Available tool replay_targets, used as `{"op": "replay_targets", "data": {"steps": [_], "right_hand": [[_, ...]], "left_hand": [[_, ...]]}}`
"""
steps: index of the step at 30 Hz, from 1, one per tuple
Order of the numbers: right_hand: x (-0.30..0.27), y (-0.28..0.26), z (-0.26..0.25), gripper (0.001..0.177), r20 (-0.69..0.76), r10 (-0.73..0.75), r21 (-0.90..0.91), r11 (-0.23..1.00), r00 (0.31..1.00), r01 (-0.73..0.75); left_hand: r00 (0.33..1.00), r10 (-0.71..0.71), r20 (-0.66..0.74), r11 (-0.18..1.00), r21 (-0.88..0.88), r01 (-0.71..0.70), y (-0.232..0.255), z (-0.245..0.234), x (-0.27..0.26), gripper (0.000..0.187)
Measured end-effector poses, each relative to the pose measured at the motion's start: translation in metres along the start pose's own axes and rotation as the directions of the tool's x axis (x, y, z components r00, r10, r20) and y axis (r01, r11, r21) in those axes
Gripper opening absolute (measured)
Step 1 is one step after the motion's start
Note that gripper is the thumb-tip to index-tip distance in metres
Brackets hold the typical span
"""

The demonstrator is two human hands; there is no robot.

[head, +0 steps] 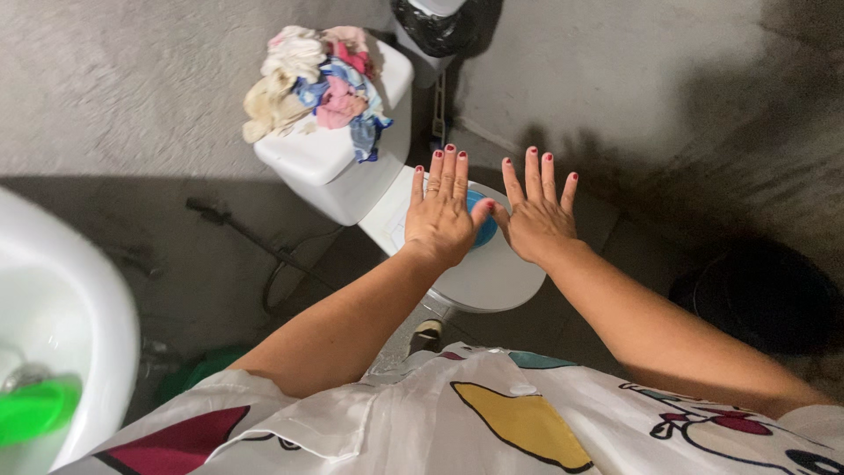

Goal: The person rinses a green scrub brush under running water, then uses a blue scoop to pour water onto the toilet seat and tank. They scrub the toilet tank and seat with the brush, repeatedly rinsing the brush and adding water from the scoop. The person also moves a pile of clothes from the tank to the sink.

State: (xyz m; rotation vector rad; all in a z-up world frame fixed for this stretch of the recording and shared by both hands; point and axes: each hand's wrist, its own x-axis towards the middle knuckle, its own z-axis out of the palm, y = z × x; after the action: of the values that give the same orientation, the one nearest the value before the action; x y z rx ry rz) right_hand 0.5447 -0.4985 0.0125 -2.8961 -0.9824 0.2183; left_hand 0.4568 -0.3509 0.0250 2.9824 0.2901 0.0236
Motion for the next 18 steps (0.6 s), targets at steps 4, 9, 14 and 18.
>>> {"op": "replay_targets", "data": {"steps": [4,9,14,18], "right_hand": [[0.004,0.006,0.02,0.077,0.037,0.06,-0.001,0.998,0.998,-0.06],[0.023,-0.003,0.04,0.076,0.105,0.102,-0.008,0.995,0.989,-0.102],[0.043,-0.013,0.07,0.078,0.107,0.083,-0.026,0.996,0.991,-0.08],[0.055,-0.006,0.107,0.077,0.16,0.055,-0.047,0.998,0.986,-0.048]], "left_hand": [[0.998,0.069,0.007,0.992,0.108,-0.069,-0.014,0.022,0.015,0.078],[0.988,0.133,0.078,0.97,0.194,-0.146,-0.028,0.05,0.032,0.085],[0.983,0.174,0.056,0.968,0.173,-0.181,-0.039,0.082,0.043,0.085],[0.976,0.136,0.17,0.978,0.133,-0.159,-0.044,0.101,0.053,0.089]]}}
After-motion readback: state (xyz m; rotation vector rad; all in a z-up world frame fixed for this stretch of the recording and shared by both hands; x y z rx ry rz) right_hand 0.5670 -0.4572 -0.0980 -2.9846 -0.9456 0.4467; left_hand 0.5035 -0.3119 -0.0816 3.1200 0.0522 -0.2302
